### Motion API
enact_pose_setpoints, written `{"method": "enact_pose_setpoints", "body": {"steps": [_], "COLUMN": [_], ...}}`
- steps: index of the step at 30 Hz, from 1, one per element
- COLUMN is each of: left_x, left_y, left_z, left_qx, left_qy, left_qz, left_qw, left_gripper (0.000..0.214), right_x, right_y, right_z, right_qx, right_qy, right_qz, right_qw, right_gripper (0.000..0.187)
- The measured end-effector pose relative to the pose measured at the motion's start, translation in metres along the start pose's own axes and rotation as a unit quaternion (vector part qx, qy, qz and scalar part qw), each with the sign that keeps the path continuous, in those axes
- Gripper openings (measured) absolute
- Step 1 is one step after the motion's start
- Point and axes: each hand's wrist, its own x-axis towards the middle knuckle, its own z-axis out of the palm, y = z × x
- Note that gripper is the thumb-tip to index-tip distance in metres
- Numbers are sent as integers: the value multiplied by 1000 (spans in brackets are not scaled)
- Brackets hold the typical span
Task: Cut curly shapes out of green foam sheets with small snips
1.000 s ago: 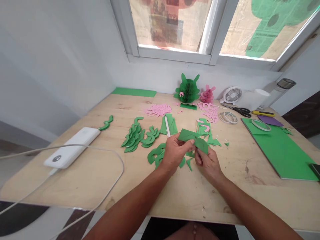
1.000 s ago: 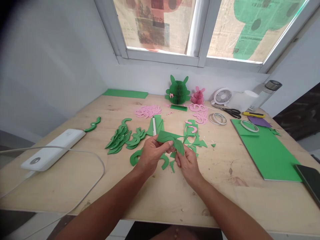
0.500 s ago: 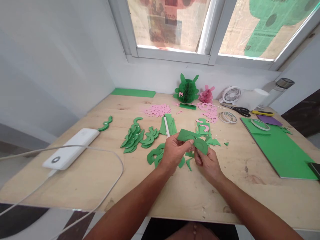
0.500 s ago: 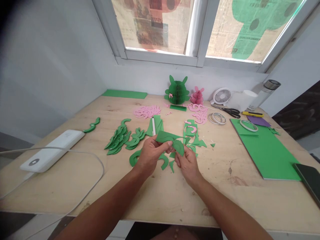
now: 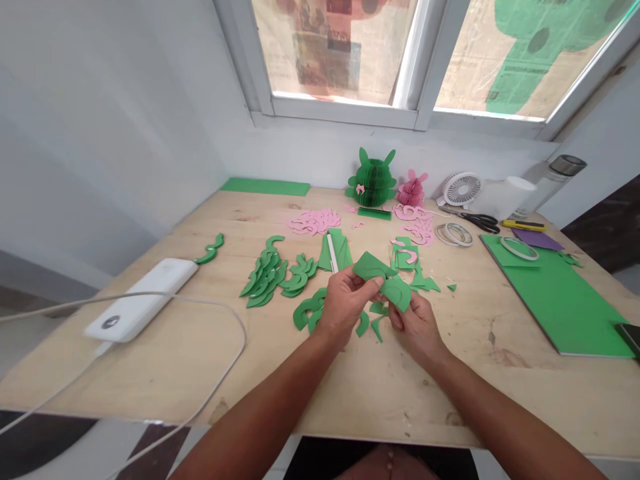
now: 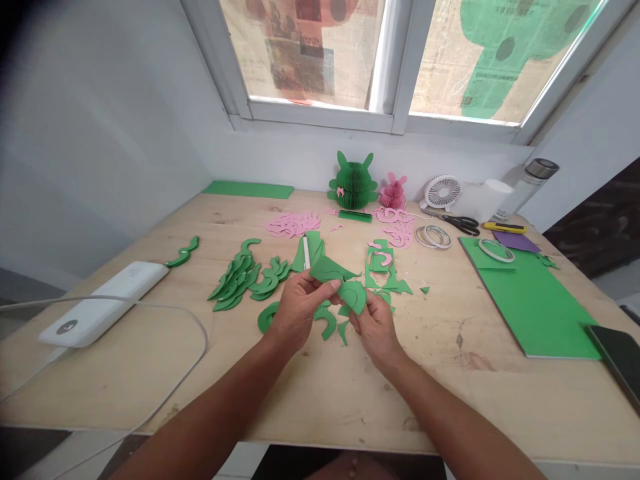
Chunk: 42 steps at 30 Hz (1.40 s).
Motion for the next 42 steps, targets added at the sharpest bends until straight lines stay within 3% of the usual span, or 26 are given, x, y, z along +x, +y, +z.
{"method": "enact_pose_setpoints", "body": {"steps": [14,23,42], "left_x": [4,4,3], "left_y": [0,4,-1], "left_z": [-5,-5,-4], "left_qx": [7,22,31], "left_qy": [-1,-21,-22], "left_qz": [-5,-4,11], "left_qw": [1000,1000,999], "left_gripper": [14,13,12], "right_x": [0,-1,-2], "right_y": [1,7,8], "right_z": [-1,-3,-2], "right_qx": [-8,17,27], "right_qy": [-22,-26,-21], "right_qz": [7,13,12], "right_qw": [1000,999,999], "right_gripper": [47,35,38]}}
